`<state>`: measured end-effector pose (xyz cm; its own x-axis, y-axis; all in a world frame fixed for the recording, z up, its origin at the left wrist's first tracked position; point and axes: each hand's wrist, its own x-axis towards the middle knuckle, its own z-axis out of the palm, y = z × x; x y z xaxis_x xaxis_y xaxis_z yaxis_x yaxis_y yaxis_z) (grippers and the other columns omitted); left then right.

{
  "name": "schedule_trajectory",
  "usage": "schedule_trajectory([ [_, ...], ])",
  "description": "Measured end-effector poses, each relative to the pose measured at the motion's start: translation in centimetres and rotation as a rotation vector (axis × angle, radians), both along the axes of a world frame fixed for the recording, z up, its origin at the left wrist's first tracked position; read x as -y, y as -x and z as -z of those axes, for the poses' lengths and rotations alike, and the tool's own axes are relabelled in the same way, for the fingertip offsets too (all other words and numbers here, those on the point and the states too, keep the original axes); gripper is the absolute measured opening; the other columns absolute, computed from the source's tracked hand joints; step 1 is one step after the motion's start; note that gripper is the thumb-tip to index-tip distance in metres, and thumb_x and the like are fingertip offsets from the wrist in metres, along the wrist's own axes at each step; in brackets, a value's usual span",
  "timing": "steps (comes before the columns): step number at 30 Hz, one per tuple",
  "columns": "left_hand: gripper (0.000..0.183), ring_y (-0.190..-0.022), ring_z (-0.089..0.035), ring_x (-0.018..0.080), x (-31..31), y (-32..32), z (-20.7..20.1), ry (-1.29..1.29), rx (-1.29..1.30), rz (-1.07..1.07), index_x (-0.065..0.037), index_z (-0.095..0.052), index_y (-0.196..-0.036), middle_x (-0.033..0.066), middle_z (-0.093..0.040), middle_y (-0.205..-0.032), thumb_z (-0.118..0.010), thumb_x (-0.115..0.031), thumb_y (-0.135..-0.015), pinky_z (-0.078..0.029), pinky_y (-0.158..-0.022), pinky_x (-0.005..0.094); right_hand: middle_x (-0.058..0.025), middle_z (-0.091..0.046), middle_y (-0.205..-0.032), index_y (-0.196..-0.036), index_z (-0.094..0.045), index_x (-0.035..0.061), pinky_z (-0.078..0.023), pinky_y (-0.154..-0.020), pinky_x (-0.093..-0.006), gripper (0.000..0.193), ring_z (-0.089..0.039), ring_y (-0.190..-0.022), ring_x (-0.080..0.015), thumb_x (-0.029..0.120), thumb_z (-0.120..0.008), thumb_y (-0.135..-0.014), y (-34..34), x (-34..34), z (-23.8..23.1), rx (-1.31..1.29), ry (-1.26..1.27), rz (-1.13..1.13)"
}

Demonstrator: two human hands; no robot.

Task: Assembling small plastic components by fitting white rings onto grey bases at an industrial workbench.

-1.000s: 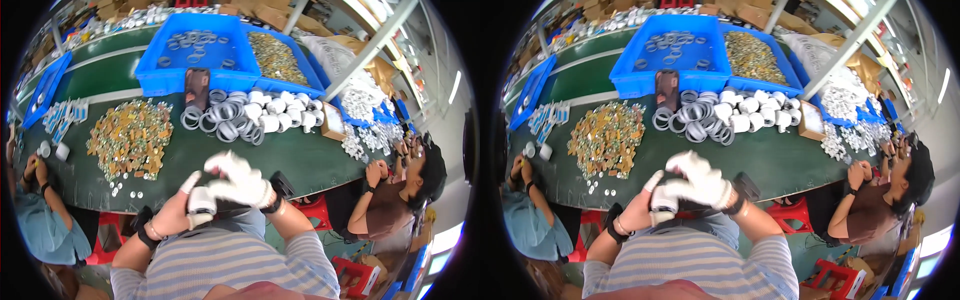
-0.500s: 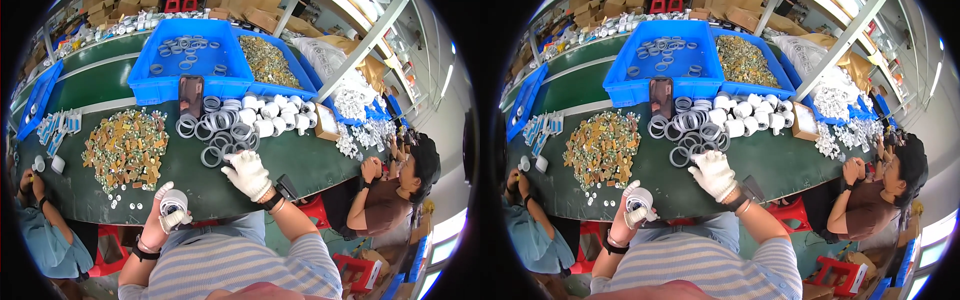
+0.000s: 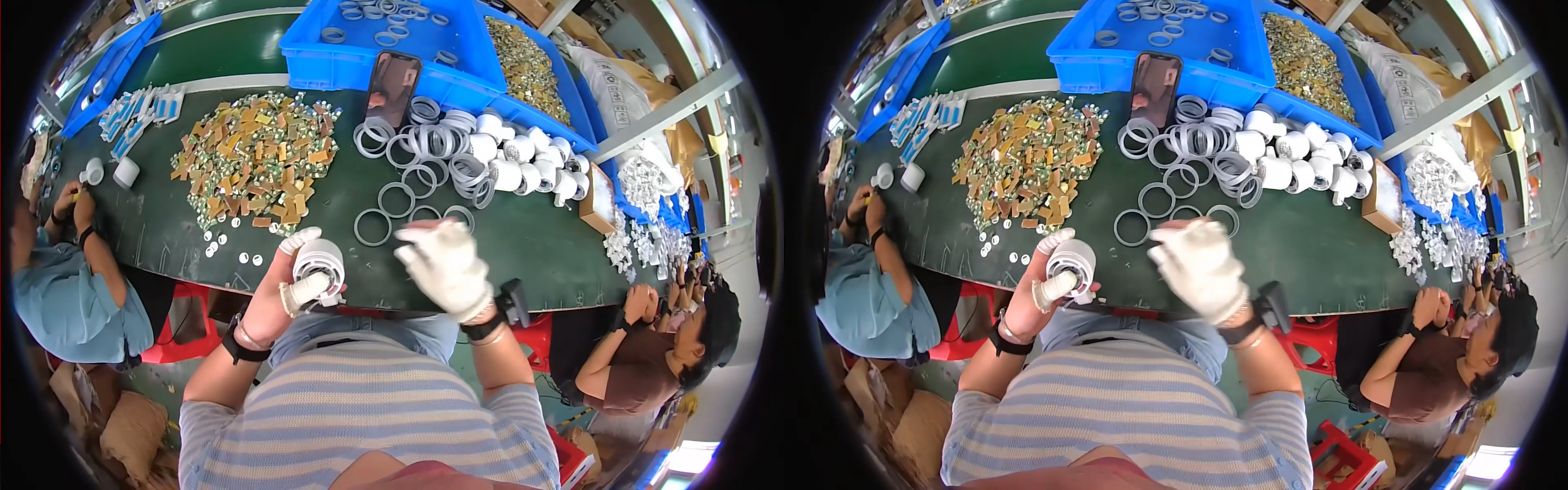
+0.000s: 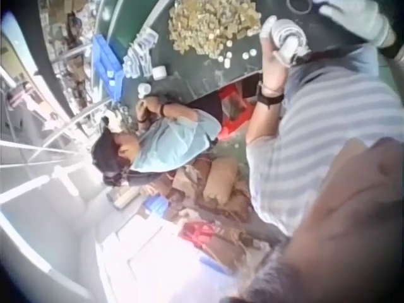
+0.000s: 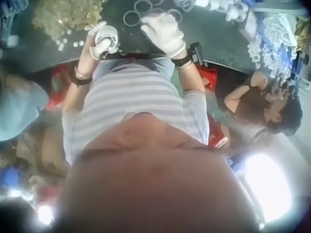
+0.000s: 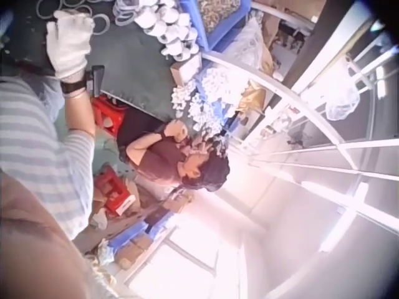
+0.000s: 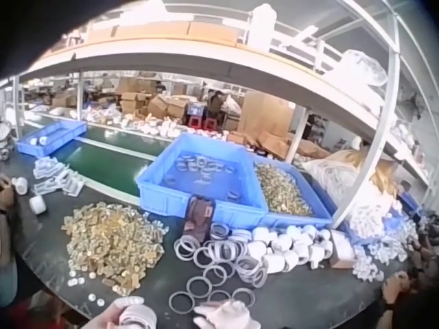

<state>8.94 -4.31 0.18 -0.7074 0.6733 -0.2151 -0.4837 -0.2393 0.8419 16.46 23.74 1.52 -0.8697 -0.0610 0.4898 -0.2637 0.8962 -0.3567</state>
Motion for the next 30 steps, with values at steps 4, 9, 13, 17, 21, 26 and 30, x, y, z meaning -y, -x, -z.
schedule_trajectory([
  [4,0.075,-0.111,-0.065,0.0179,-1.1,0.2,-0.2,0.115,-0.239,0.024,-0.011,-0.040,-0.155,0.0083,-0.062,-0.127,-0.080,-0.007,-0.091,-0.058,-0.097,0.0388,-0.0067,-0.072,-0.099,-0.109,-0.073,0.0126,-0.053,-0.088,-0.0456,0.029,-0.067,-0.097,-0.0317,0.017,-0.083,-0.081,1.9,3.4,2.3,0.139,-0.081,-0.019],
  [9,0.076,-0.114,-0.066,0.0189,0.2,0.0,-0.9,0.285,-0.723,0.067,-0.009,-0.050,-0.148,0.0092,-0.065,-0.132,-0.089,-0.007,-0.083,-0.057,-0.094,0.0350,-0.0066,-0.064,-0.094,-0.109,-0.067,0.0063,-0.052,-0.075,-0.0373,0.017,-0.062,-0.082,-0.0193,0.020,-0.071,-0.100,-0.7,1.4,-0.4,0.362,1.284,-0.040],
  [13,0.076,-0.101,-0.074,0.0257,-1.0,-0.2,-2.2,0.502,-1.062,0.140,-0.010,-0.058,-0.143,0.0131,-0.068,-0.130,-0.094,-0.016,-0.077,-0.061,-0.085,0.0349,-0.0064,-0.060,-0.098,-0.119,-0.063,0.0053,-0.051,-0.074,-0.0357,0.024,-0.056,-0.079,-0.0173,0.026,-0.062,-0.107,-2.4,1.3,-0.3,0.476,2.135,-0.253],
  [17,0.075,-0.087,-0.074,0.0315,-2.3,-0.3,-2.1,0.564,-1.320,0.124,-0.015,-0.061,-0.142,0.0124,-0.069,-0.124,-0.093,-0.024,-0.075,-0.062,-0.075,0.0386,-0.0097,-0.066,-0.100,-0.119,-0.061,0.0016,-0.062,-0.078,-0.0362,0.035,-0.069,-0.082,-0.0216,0.031,-0.071,-0.102,-3.4,2.4,0.5,0.511,2.317,-0.333],
  [21,0.067,-0.080,-0.072,0.0288,-2.8,-0.3,-2.1,0.590,-1.509,0.120,-0.017,-0.065,-0.139,0.0095,-0.070,-0.112,-0.089,-0.028,-0.077,-0.061,-0.070,0.0384,-0.0075,-0.061,-0.104,-0.118,-0.062,0.0028,-0.055,-0.078,-0.0380,0.027,-0.057,-0.084,-0.0176,0.026,-0.065,-0.105,-3.9,3.3,0.5,0.415,2.216,-0.320],
  [26,0.065,-0.076,-0.071,0.0275,-2.9,-0.9,-2.1,0.648,-1.497,0.168,-0.020,-0.066,-0.139,0.0063,-0.069,-0.104,-0.088,-0.029,-0.078,-0.060,-0.068,0.0376,-0.0091,-0.061,-0.105,-0.117,-0.060,0.0027,-0.056,-0.076,-0.0377,0.028,-0.058,-0.084,-0.0182,0.027,-0.067,-0.104,-4.0,4.0,0.9,0.392,2.146,-0.391],
  [30,0.064,-0.079,-0.071,0.0281,-2.7,0.2,-2.8,0.632,-1.490,0.205,-0.021,-0.067,-0.136,0.0071,-0.070,-0.116,-0.088,-0.026,-0.075,-0.060,-0.069,0.0385,-0.0078,-0.056,-0.097,-0.116,-0.058,0.0007,-0.050,-0.066,-0.0330,0.032,-0.050,-0.074,-0.0157,0.031,-0.063,-0.106,-4.2,3.0,0.9,0.585,2.394,-0.470],
])
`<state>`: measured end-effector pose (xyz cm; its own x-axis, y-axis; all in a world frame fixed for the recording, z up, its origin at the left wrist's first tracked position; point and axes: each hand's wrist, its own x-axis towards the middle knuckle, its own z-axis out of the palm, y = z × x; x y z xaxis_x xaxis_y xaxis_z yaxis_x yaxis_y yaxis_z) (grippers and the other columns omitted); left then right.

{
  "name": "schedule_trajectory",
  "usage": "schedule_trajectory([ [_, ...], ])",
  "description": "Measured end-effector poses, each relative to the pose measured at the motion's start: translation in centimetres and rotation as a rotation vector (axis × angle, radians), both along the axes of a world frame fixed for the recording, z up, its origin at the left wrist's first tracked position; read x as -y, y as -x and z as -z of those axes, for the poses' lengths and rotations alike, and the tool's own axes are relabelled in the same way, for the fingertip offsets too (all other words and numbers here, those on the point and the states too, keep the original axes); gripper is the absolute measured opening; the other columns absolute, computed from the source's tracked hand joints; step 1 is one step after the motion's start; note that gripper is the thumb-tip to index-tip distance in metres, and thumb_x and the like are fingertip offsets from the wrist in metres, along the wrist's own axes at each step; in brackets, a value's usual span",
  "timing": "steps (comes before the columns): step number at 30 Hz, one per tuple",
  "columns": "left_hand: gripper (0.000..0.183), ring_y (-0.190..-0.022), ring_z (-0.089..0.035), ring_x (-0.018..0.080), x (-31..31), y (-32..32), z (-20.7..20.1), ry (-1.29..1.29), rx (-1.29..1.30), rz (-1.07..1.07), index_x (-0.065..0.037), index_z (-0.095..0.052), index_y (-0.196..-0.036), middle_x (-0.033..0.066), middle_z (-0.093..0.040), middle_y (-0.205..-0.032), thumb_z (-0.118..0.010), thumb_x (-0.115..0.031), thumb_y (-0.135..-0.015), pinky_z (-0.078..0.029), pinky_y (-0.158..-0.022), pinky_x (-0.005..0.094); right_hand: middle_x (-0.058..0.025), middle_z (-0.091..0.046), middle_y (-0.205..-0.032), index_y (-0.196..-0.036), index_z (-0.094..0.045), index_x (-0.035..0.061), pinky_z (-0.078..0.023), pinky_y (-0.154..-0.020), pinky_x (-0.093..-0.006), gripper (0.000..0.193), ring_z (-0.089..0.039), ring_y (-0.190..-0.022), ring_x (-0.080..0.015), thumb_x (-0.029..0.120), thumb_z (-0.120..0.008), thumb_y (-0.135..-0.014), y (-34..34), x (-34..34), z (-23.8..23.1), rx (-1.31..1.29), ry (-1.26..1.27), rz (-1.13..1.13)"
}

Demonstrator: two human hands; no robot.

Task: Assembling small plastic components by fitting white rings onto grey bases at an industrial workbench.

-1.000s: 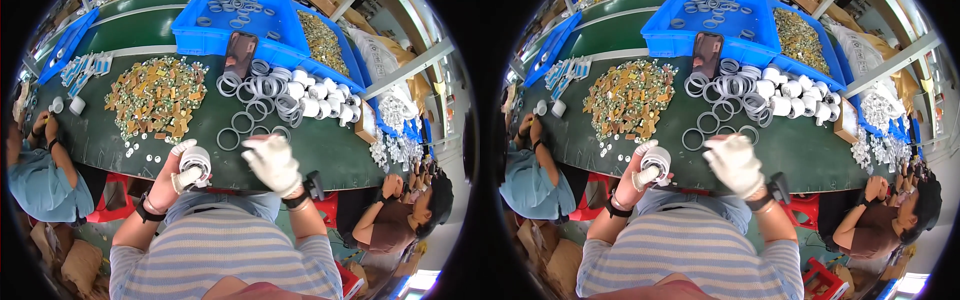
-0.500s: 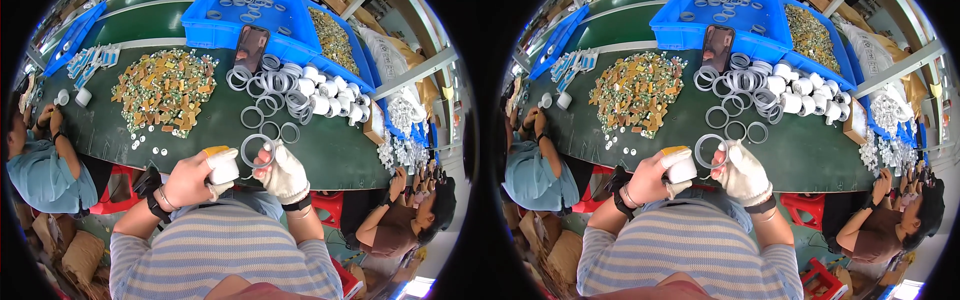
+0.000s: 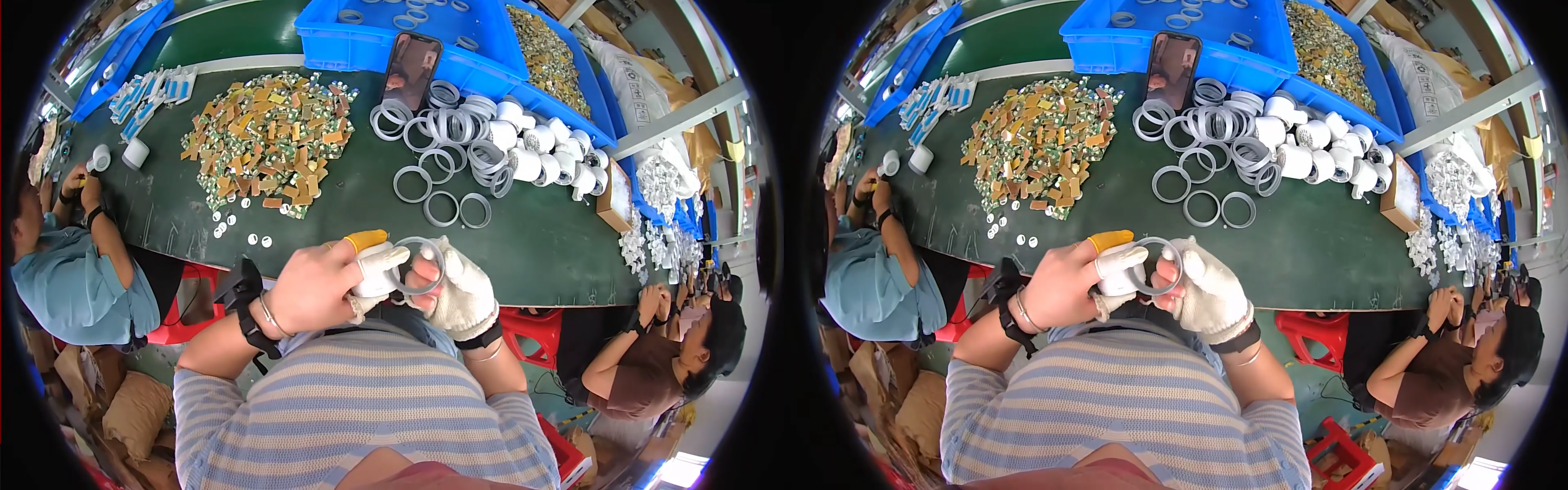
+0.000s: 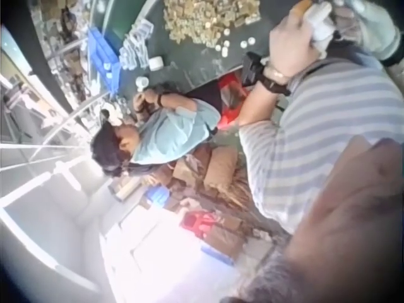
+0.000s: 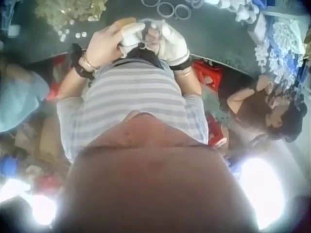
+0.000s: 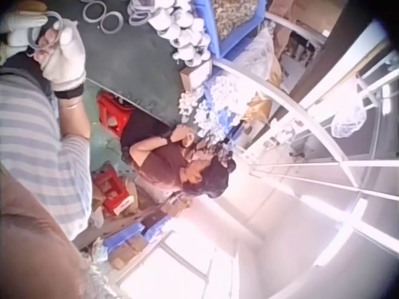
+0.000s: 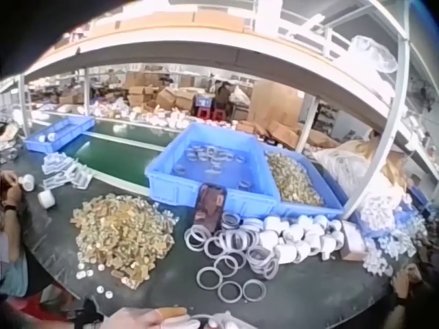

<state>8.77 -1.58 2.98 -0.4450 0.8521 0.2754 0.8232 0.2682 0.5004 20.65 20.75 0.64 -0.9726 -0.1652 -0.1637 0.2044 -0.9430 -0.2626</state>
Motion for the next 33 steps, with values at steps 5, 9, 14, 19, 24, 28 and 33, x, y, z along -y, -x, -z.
schedule_trajectory([
  [5,0.065,-0.079,-0.070,0.0272,0.2,1.5,-1.5,0.027,-0.181,0.173,-0.021,-0.068,-0.133,0.0085,-0.069,-0.121,-0.085,-0.019,-0.070,-0.058,-0.067,0.0379,-0.0075,-0.059,-0.092,-0.115,-0.061,-0.0021,-0.047,-0.064,-0.0297,0.031,-0.051,-0.076,-0.0145,0.028,-0.060,-0.107,0.8,-1.4,0.6,0.024,-0.081,-0.226],
  [9,0.065,-0.078,-0.069,0.0272,0.9,1.2,-2.6,0.194,-0.172,0.101,-0.021,-0.069,-0.130,0.0096,-0.068,-0.111,-0.086,-0.020,-0.067,-0.057,-0.065,0.0393,-0.0101,-0.069,-0.108,-0.129,-0.062,-0.0032,-0.051,-0.080,-0.0277,0.029,-0.062,-0.087,-0.0139,0.016,-0.059,-0.107,1.1,-1.0,-1.4,0.088,-0.944,0.229],
  [14,0.070,-0.076,-0.069,0.0282,0.7,0.8,-2.7,0.139,-0.126,-0.040,-0.020,-0.069,-0.130,0.0102,-0.066,-0.104,-0.086,-0.017,-0.062,-0.056,-0.063,0.0391,-0.0128,-0.073,-0.113,-0.116,-0.070,0.0060,-0.054,-0.083,-0.0352,0.027,-0.067,-0.091,-0.0214,0.016,-0.079,-0.092,0.2,0.4,-4.5,-0.376,-1.817,0.309],
  [19,0.071,-0.075,-0.069,0.0272,0.6,0.8,-2.1,0.124,-0.103,-0.022,-0.023,-0.065,-0.139,0.0088,-0.065,-0.100,-0.085,-0.021,-0.071,-0.057,-0.062,0.0398,-0.0084,-0.071,-0.103,-0.102,-0.074,0.0112,-0.054,-0.075,-0.0378,0.029,-0.066,-0.083,-0.0286,0.015,-0.089,-0.078,1.1,0.3,-3.8,-0.642,-2.095,0.266],
  [24,0.065,-0.080,-0.071,0.0300,1.1,2.1,-2.3,0.183,-0.032,0.077,-0.017,-0.065,-0.135,0.0116,-0.065,-0.105,-0.082,-0.016,-0.073,-0.058,-0.067,0.0416,-0.0132,-0.073,-0.114,-0.097,-0.077,0.0087,-0.052,-0.074,-0.0333,0.016,-0.066,-0.083,-0.0204,0.010,-0.085,-0.083,1.7,-3.4,-4.3,-0.736,-1.687,0.128],
  [28,0.066,-0.075,-0.069,0.0295,0.7,1.9,-1.3,0.089,-0.037,-0.007,-0.025,-0.064,-0.139,0.0074,-0.066,-0.100,-0.086,-0.026,-0.077,-0.056,-0.061,0.0404,-0.0163,-0.070,-0.128,-0.094,-0.079,0.0083,-0.051,-0.077,-0.0330,0.011,-0.061,-0.085,-0.0193,0.014,-0.084,-0.085,1.3,-4.9,-3.0,-0.548,-1.648,0.146],
  [33,0.063,-0.071,-0.069,0.0307,0.3,1.8,-2.5,0.080,0.170,0.142,-0.026,-0.065,-0.138,0.0064,-0.066,-0.096,-0.088,-0.032,-0.080,-0.056,-0.061,0.0391,-0.0158,-0.069,-0.129,-0.095,-0.080,0.0105,-0.051,-0.080,-0.0363,0.013,-0.061,-0.091,-0.0228,0.017,-0.084,-0.085,2.0,-4.5,-3.6,-0.782,-1.685,0.106],
])
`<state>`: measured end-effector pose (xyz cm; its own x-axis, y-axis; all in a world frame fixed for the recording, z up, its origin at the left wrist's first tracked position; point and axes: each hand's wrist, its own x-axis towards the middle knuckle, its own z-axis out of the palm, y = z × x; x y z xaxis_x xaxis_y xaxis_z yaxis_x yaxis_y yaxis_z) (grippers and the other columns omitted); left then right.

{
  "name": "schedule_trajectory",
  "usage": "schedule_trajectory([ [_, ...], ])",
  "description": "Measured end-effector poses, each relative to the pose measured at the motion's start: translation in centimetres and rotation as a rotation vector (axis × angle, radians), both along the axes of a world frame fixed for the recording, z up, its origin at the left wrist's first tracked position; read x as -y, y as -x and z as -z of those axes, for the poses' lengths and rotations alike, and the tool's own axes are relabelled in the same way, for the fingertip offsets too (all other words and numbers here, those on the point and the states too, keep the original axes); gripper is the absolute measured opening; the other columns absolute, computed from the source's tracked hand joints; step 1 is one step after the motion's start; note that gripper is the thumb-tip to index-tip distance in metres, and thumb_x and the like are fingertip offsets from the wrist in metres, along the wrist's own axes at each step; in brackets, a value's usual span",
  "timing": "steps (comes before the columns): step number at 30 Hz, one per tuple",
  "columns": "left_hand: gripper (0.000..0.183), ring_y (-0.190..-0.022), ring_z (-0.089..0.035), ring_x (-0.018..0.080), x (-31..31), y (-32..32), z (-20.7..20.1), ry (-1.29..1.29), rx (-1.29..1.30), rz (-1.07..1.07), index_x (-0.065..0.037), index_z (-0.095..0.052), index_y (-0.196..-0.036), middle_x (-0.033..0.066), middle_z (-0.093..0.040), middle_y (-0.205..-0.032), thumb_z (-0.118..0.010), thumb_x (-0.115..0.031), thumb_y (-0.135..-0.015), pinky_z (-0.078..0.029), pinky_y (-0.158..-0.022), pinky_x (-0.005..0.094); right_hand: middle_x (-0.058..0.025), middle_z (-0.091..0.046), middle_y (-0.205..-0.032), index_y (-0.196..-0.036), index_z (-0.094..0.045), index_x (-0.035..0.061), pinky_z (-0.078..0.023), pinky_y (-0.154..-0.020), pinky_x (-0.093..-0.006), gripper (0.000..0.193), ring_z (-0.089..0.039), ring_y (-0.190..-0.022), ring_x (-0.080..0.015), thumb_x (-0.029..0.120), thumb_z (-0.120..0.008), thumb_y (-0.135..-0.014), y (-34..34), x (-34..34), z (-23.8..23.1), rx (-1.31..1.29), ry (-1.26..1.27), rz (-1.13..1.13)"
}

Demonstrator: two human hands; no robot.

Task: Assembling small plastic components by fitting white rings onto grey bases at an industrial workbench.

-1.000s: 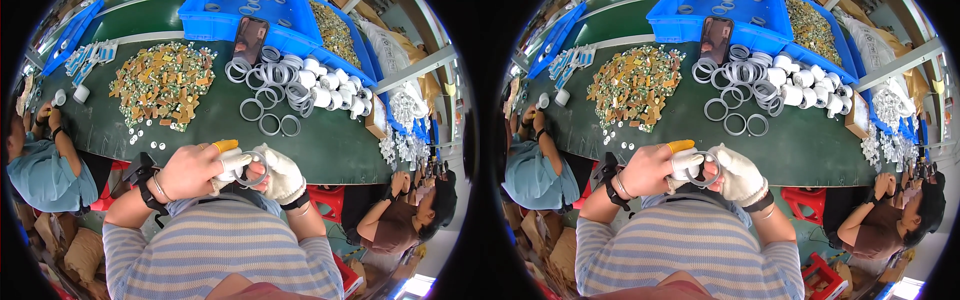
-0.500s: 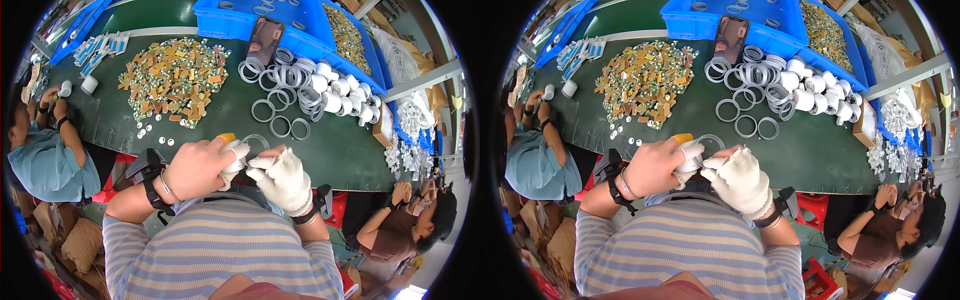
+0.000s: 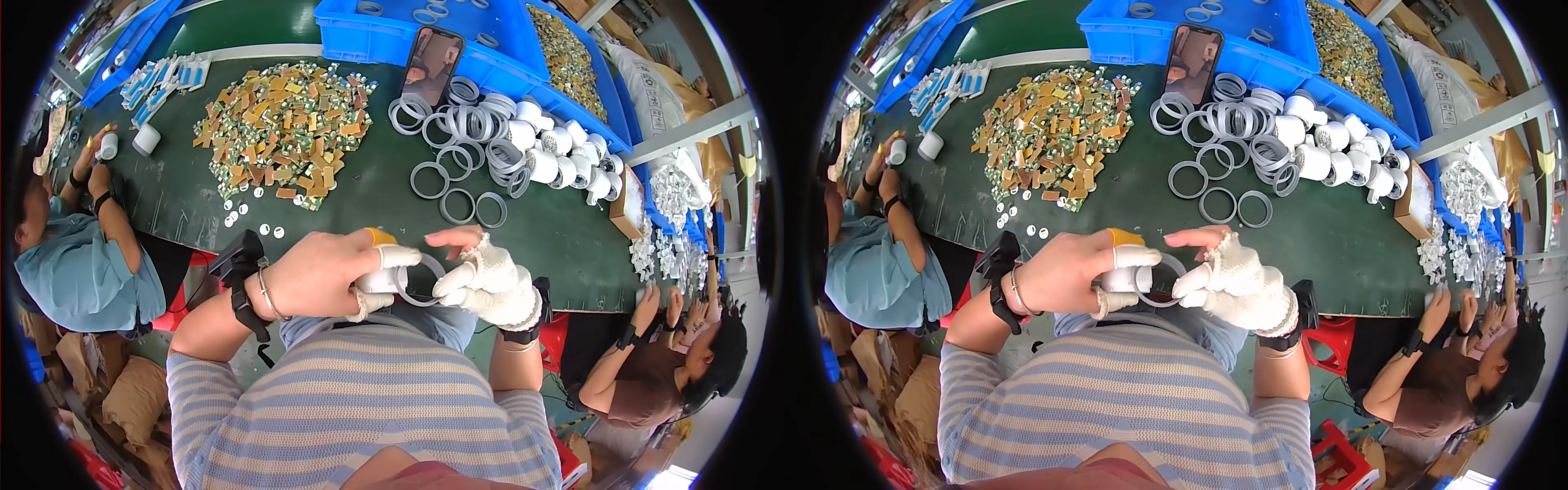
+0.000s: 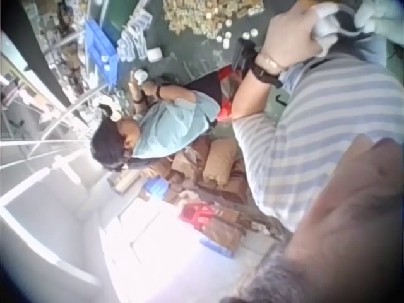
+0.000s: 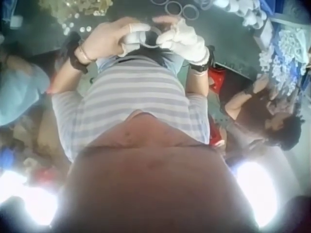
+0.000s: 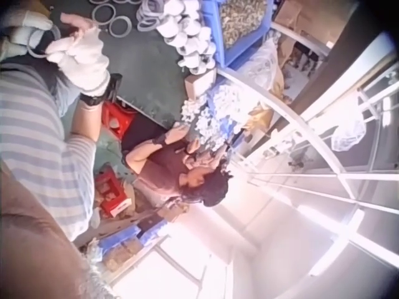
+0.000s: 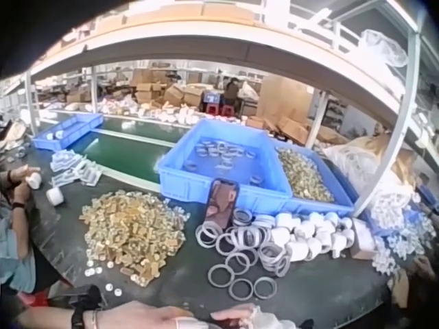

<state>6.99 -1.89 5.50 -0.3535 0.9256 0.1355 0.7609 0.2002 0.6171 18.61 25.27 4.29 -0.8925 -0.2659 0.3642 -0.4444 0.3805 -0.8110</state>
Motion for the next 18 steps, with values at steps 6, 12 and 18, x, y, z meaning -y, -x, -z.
schedule_trajectory([
  [6,0.063,-0.073,-0.069,0.0271,-0.2,-0.4,1.5,0.047,-0.313,-0.151,-0.027,-0.071,-0.130,0.0091,-0.068,-0.107,-0.085,-0.019,-0.069,-0.057,-0.062,0.0381,-0.0143,-0.071,-0.124,-0.120,-0.075,0.0087,-0.055,-0.089,-0.0381,0.038,-0.068,-0.104,-0.0297,0.015,-0.084,-0.083,-0.2,0.9,0.5,-0.054,-0.294,0.459],
  [12,0.066,-0.086,-0.072,0.0278,-0.7,-1.1,0.6,0.132,-0.451,-0.181,-0.021,-0.072,-0.128,0.0153,-0.068,-0.122,-0.085,-0.015,-0.063,-0.060,-0.067,0.0380,-0.0081,-0.075,-0.114,-0.107,-0.078,0.0126,-0.052,-0.083,-0.0399,0.031,-0.068,-0.092,-0.0289,0.021,-0.086,-0.078,-0.7,4.2,-0.1,-0.145,-0.547,0.381],
  [18,0.082,-0.114,-0.069,0.0244,-0.7,-0.5,5.1,-0.536,1.169,-0.267,-0.014,-0.038,-0.159,0.0089,-0.061,-0.133,-0.084,-0.024,-0.091,-0.058,-0.094,0.0359,-0.0145,-0.075,-0.096,-0.112,-0.075,-0.0035,-0.055,-0.078,-0.0341,0.021,-0.071,-0.084,-0.0218,0.007,-0.073,-0.094,-1.6,3.6,-1.6,0.204,0.279,0.240],
])
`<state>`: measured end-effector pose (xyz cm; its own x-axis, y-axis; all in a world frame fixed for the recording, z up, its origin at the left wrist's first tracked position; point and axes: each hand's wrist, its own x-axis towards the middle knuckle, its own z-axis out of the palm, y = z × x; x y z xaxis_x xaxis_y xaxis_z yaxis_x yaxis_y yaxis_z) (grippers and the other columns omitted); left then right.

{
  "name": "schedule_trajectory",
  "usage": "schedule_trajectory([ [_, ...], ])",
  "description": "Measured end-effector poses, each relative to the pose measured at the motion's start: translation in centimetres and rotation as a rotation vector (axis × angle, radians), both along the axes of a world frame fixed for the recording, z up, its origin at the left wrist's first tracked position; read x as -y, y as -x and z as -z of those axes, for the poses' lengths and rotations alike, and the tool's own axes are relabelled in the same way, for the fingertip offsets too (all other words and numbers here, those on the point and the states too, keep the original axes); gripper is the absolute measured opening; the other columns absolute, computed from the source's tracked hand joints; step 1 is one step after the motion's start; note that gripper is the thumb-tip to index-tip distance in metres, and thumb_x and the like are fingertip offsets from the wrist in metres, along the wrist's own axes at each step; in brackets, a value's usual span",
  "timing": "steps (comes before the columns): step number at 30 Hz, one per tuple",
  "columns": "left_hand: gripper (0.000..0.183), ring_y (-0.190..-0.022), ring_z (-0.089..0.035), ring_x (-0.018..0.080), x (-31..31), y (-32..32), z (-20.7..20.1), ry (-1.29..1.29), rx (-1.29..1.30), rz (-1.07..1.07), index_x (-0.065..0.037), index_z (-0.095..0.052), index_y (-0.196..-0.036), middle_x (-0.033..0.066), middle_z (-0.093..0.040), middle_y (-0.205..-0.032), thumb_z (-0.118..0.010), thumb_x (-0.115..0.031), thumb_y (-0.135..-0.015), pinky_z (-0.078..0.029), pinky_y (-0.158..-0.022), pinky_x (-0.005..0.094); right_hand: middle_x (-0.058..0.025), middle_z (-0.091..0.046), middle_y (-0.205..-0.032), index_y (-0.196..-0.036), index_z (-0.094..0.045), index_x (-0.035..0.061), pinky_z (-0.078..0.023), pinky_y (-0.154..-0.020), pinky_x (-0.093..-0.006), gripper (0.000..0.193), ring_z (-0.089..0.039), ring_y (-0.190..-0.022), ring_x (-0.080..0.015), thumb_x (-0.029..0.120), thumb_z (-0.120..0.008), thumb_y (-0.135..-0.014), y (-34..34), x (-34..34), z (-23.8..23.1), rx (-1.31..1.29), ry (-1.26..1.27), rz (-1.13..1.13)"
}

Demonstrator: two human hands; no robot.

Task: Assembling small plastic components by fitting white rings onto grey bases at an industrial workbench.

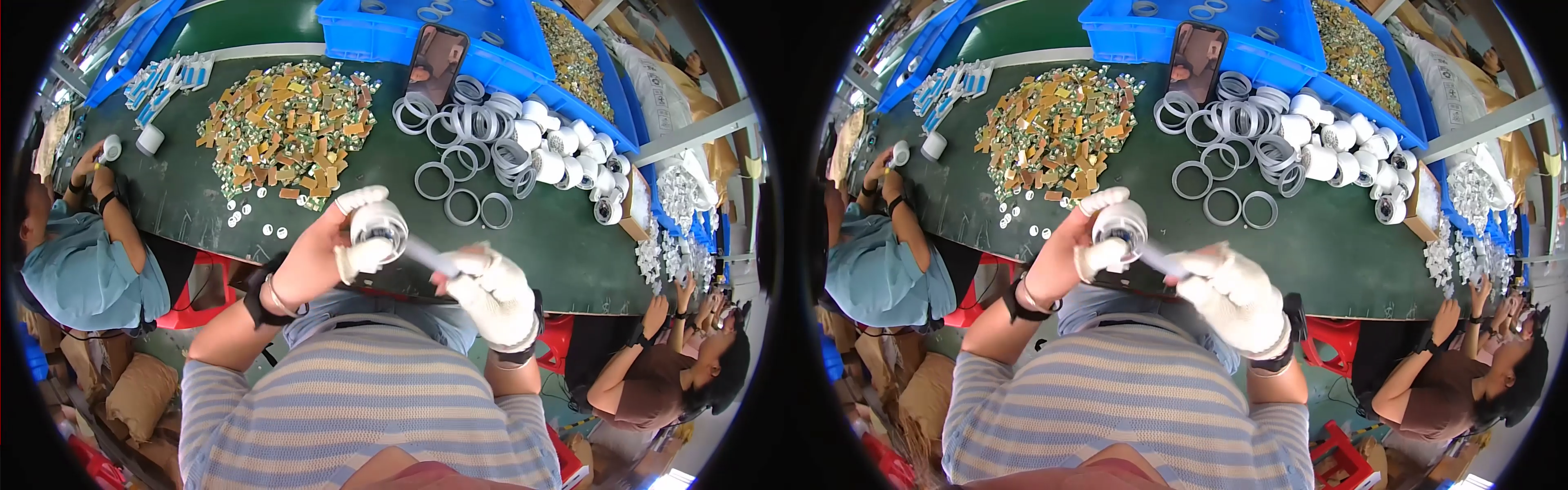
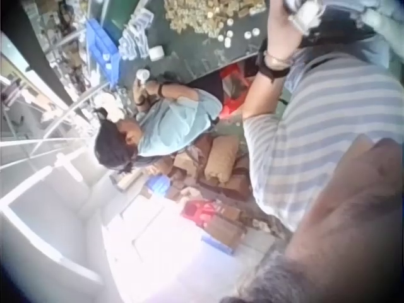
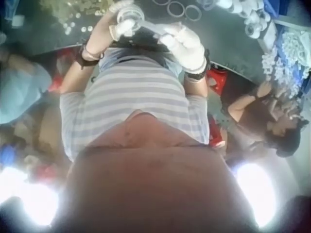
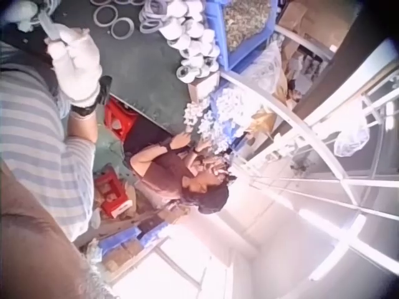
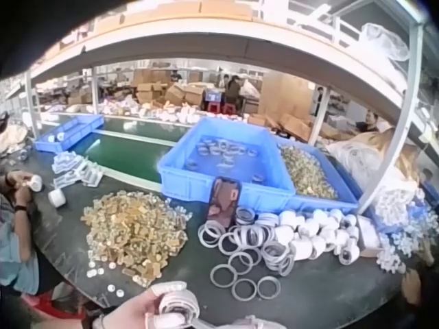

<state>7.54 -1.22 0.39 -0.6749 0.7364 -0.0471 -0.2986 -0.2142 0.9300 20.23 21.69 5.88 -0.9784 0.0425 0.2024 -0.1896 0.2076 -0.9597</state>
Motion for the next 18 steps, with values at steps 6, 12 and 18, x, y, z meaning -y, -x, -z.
schedule_trajectory([
  [6,0.117,-0.141,-0.050,0.0238,0.2,-1.3,1.0,-0.192,0.424,0.151,-0.018,-0.014,-0.169,0.0061,-0.041,-0.158,-0.088,-0.004,-0.080,-0.050,-0.111,0.0403,-0.0087,-0.075,-0.095,-0.120,-0.071,0.0013,-0.056,-0.076,-0.0306,0.022,-0.073,-0.084,-0.0153,0.006,-0.066,-0.099,0.8,0.8,-0.4,0.255,0.013,-0.055],
  [12,0.121,-0.139,-0.052,0.0231,0.1,-1.7,0.6,-0.088,0.301,0.193,-0.023,-0.007,-0.170,0.0066,-0.038,-0.161,-0.083,0.009,-0.082,-0.051,-0.111,0.0425,-0.0141,-0.075,-0.098,-0.117,-0.069,-0.0032,-0.056,-0.071,-0.0297,0.022,-0.072,-0.078,-0.0171,0.011,-0.070,-0.100,0.4,0.9,-0.4,0.173,0.015,-0.035],
  [18,0.120,-0.141,-0.050,0.0232,-0.1,-2.3,0.7,-0.082,0.299,0.169,-0.022,-0.010,-0.170,0.0059,-0.041,-0.158,-0.084,0.010,-0.081,-0.050,-0.112,0.0426,-0.0139,-0.075,-0.096,-0.120,-0.068,-0.0028,-0.057,-0.071,-0.0293,0.024,-0.073,-0.079,-0.0173,0.011,-0.070,-0.100,0.4,0.8,0.2,0.166,0.030,-0.048],
])
